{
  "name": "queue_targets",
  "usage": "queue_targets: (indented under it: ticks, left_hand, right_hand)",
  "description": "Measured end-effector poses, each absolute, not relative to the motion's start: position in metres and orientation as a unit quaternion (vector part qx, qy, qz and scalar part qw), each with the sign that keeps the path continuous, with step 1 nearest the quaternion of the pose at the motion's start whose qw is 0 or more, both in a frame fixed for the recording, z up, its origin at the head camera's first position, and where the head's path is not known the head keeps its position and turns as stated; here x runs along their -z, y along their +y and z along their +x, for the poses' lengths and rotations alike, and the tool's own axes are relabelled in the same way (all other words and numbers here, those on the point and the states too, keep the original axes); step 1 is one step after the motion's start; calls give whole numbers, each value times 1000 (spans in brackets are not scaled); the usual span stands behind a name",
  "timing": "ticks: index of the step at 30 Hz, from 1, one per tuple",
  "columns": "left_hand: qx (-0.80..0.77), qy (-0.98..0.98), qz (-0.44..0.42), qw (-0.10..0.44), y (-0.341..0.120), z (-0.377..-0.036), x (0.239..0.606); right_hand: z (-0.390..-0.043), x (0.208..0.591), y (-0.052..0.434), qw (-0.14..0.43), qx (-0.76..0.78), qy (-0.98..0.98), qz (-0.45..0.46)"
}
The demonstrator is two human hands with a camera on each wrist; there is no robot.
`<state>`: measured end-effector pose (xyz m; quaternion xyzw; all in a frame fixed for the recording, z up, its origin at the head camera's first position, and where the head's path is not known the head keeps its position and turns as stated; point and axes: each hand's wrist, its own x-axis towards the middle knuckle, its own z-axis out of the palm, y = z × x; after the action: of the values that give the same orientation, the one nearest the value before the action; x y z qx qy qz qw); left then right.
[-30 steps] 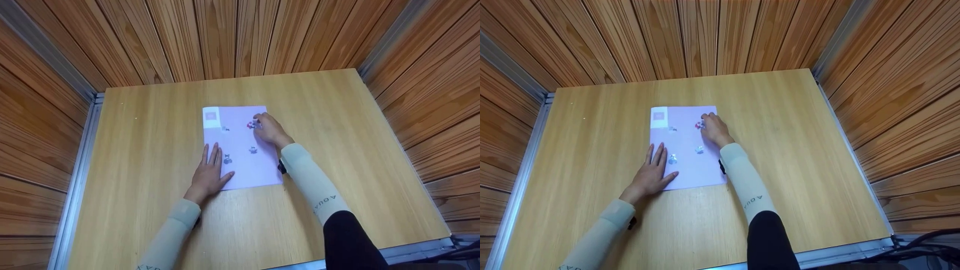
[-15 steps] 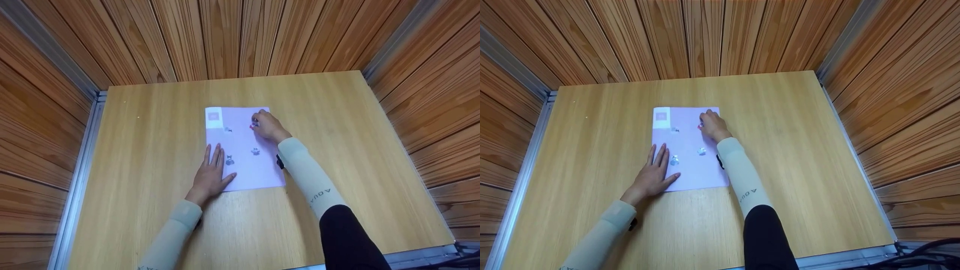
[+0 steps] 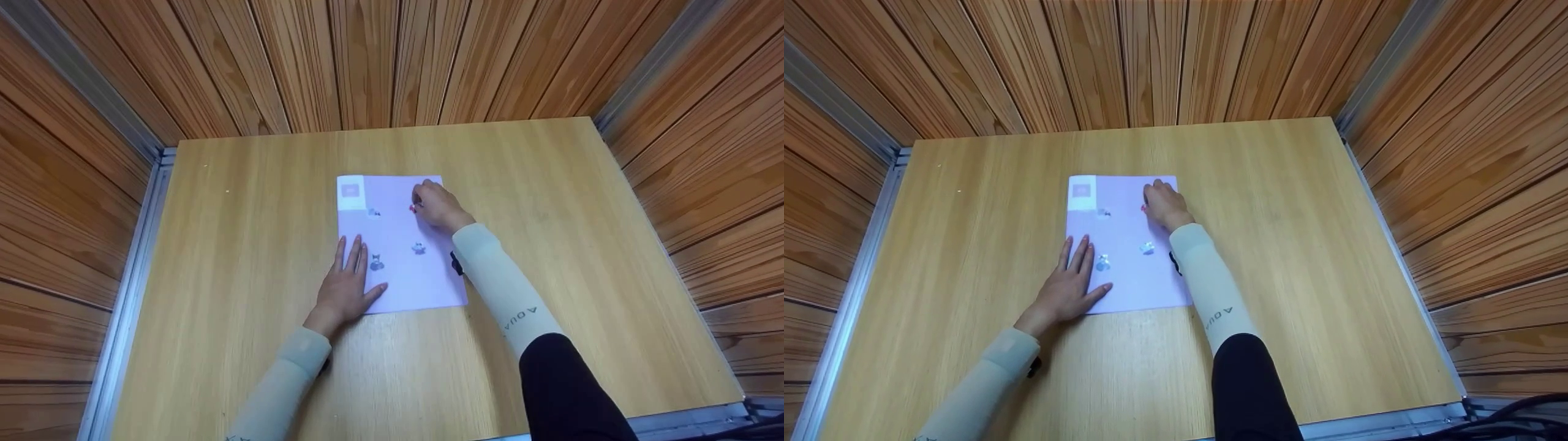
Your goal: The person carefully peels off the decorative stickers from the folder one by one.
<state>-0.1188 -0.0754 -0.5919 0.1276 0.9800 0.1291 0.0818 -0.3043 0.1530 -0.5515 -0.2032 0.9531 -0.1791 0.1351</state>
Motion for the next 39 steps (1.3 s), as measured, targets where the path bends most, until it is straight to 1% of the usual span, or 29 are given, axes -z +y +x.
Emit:
queue_targets:
  ticks: [7,13,21,27,39]
  left_hand:
    - [-130,980,126,79,-76,-118,590]
    - [-134,980,125,82,-76,-118,591]
    - [-135,979,131,79,-76,-117,592]
    - [-134,979,134,76,-76,-117,590]
    - [-138,979,130,77,-75,-118,591]
  right_hand:
    - [-304,553,152,145,204,952,-176]
    - [-303,556,154,132,205,951,-192]
    - [-303,558,157,137,204,949,-200]
    - [-303,557,159,128,198,948,-214]
    - [-304,557,158,142,198,948,-203]
